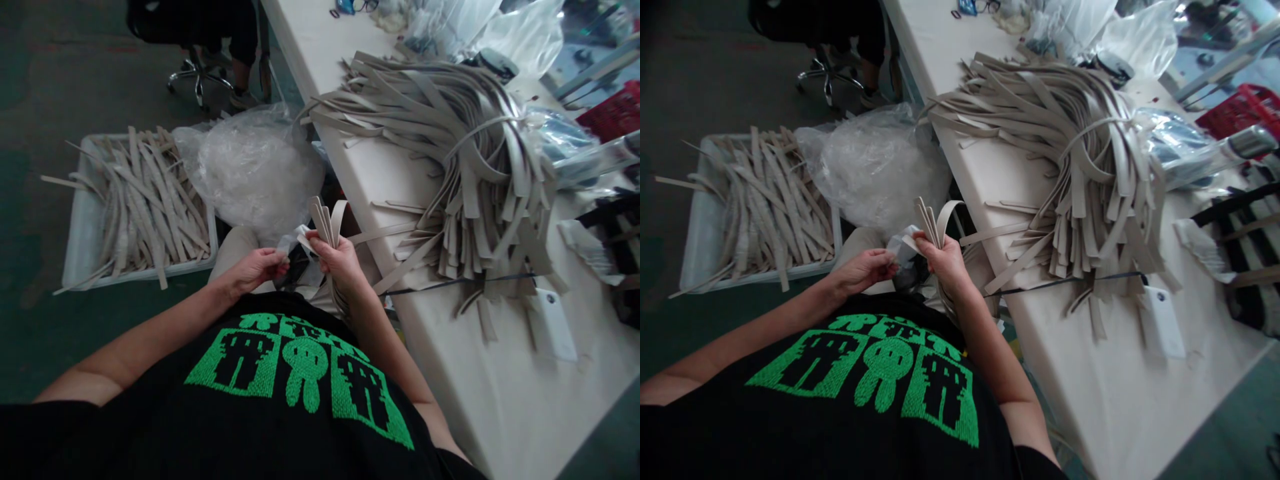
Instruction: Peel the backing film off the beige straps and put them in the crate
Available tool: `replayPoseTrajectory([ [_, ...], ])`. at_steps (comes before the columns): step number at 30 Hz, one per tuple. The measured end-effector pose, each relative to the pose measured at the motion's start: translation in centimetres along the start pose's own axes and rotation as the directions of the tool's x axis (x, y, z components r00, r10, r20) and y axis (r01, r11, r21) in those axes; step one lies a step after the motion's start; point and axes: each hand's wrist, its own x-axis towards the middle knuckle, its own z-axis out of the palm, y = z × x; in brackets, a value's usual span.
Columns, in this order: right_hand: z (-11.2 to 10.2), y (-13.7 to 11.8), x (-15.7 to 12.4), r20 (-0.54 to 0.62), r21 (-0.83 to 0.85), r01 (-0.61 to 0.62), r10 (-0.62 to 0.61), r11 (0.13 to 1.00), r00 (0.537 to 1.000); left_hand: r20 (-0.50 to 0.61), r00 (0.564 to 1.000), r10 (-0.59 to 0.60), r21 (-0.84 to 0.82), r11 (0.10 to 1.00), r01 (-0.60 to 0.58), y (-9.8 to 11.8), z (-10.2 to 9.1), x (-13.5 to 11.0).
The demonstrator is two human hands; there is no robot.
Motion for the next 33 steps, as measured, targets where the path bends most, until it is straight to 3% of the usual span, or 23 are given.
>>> replayPoseTrajectory([
  [4,-0.9,0.5,-1.4,-0.017,-0.07,-0.05,0.049,0.996,0.999,-0.142,0.99,0.004,-0.177,0.984,-0.03,0.9,-0.1,0.6],
  [7,-0.7,1.0,-2.1,0.045,-0.171,-0.062,0.071,0.983,0.996,-0.167,0.986,-0.003,-0.2,0.979,-0.031,1.1,0.2,0.7],
  [13,0.2,2.5,-1.8,0.165,-0.394,0.185,-0.129,0.9,0.978,-0.125,0.985,0.116,-0.044,0.992,-0.122,0.1,0.2,0.9],
  [19,0.7,2.0,-1.7,0.124,-0.674,0.157,-0.099,0.722,0.987,-0.095,0.975,0.2,0.077,0.978,-0.193,-0.6,0.1,1.0],
  [23,1.0,1.3,-2.0,0.106,-0.816,0.115,-0.048,0.566,0.993,-0.095,0.98,0.173,0.042,0.985,-0.169,-0.5,0.3,0.8],
  [30,1.1,1.4,-1.6,0.11,-0.884,0.111,-0.028,0.454,0.994,-0.085,0.996,-0.012,-0.116,0.993,0.003,-1.0,0.1,1.4],
  [33,1.6,1.2,-1.5,0.122,-0.908,0.125,-0.035,0.399,0.992,-0.035,0.999,-0.041,-0.093,0.995,0.038,-2.1,0.0,1.0],
])
